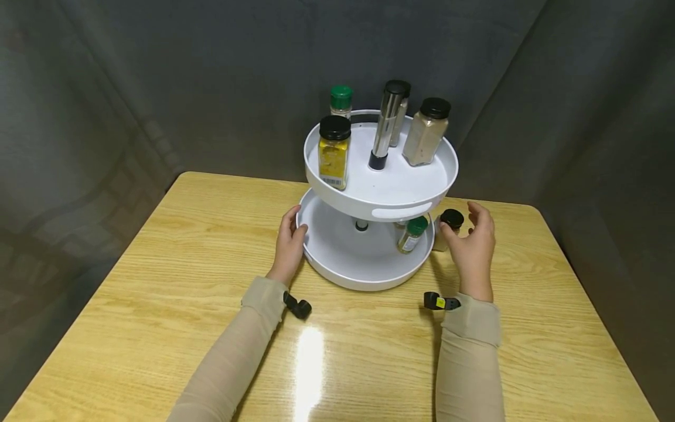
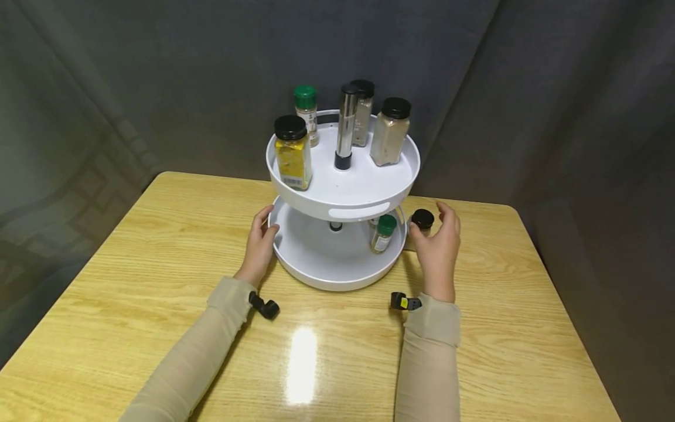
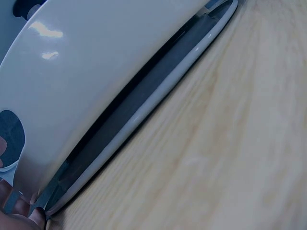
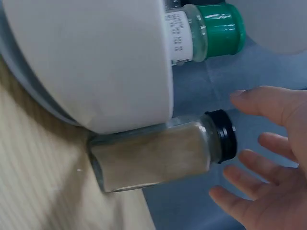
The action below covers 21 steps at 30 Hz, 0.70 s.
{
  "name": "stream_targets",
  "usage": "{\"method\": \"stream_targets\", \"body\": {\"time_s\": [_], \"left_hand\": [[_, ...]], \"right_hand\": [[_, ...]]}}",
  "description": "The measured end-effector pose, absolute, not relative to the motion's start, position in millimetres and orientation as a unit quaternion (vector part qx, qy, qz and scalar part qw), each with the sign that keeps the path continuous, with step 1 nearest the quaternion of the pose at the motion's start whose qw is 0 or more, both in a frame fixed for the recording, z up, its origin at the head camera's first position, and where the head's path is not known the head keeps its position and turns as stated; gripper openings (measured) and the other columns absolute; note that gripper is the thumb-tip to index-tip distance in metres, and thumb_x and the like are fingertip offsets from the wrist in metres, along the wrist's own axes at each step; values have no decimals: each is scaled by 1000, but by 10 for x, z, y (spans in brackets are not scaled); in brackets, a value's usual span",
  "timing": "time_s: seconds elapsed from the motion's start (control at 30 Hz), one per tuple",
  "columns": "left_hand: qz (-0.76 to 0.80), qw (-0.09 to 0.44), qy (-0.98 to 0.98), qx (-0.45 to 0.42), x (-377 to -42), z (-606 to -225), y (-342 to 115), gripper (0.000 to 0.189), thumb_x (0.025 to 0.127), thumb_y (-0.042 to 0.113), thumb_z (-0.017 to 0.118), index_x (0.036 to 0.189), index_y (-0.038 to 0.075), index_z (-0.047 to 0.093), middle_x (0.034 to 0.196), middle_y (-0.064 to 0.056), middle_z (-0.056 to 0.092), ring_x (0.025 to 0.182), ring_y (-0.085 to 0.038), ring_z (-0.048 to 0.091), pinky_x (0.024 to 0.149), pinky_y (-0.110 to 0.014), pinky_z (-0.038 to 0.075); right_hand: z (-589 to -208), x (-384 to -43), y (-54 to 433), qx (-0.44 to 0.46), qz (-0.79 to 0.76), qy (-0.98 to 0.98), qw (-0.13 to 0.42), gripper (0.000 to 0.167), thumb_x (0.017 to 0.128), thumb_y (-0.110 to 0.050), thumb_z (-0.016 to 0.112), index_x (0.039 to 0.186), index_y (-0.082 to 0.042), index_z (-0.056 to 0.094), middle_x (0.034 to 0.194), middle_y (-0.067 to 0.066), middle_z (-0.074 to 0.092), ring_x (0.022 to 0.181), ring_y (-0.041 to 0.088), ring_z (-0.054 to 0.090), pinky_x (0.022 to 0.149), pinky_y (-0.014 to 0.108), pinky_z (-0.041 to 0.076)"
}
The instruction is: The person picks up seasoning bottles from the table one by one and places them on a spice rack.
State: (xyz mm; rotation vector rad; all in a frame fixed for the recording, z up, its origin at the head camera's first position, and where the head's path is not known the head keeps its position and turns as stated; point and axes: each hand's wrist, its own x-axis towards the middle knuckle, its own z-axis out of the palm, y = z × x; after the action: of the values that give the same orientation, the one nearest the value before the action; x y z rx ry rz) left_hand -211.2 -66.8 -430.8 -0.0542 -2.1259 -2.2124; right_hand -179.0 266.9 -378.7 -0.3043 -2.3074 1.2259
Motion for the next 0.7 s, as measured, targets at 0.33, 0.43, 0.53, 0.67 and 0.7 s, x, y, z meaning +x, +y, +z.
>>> {"method": "stream_targets", "body": {"time_s": [0.33,0.43,0.53,0.67,0.7], "left_hand": [[-723,35,-690,-19,-2104,-4295,-663,52,105,4,43,156,4,34,166,-13,23,150,-27,29,121,-32,31],[-723,36,-690,-19,-2101,-4291,-663,52,105,4,43,156,4,34,166,-13,23,151,-27,28,121,-32,31],[-723,39,-690,-20,-2101,-4292,-664,52,105,3,43,155,3,34,166,-14,23,151,-28,27,121,-33,30],[-723,40,-689,-20,-2107,-4297,-667,52,104,2,43,155,3,34,166,-15,23,151,-28,27,121,-33,30],[-723,40,-689,-20,-2108,-4298,-668,52,104,2,43,155,3,34,166,-14,23,151,-28,27,121,-33,30]], "right_hand": [[-3945,-1848,2751,-146,495,-838,177,76,93,-11,69,156,1,28,156,24,37,142,41,39,117,49,37],[-3990,-1861,2767,-151,502,-838,154,76,94,-14,66,156,1,26,156,25,36,142,40,38,116,47,39],[-4029,-1874,2777,-153,509,-836,139,73,95,-15,64,156,2,26,155,26,37,142,41,38,116,47,39],[-4070,-1886,2787,-152,514,-835,128,68,96,-17,61,153,4,30,154,27,38,140,43,38,118,49,36],[-4078,-1886,2789,-151,514,-835,126,67,96,-17,61,153,4,31,153,28,38,139,43,38,118,49,35]]}}
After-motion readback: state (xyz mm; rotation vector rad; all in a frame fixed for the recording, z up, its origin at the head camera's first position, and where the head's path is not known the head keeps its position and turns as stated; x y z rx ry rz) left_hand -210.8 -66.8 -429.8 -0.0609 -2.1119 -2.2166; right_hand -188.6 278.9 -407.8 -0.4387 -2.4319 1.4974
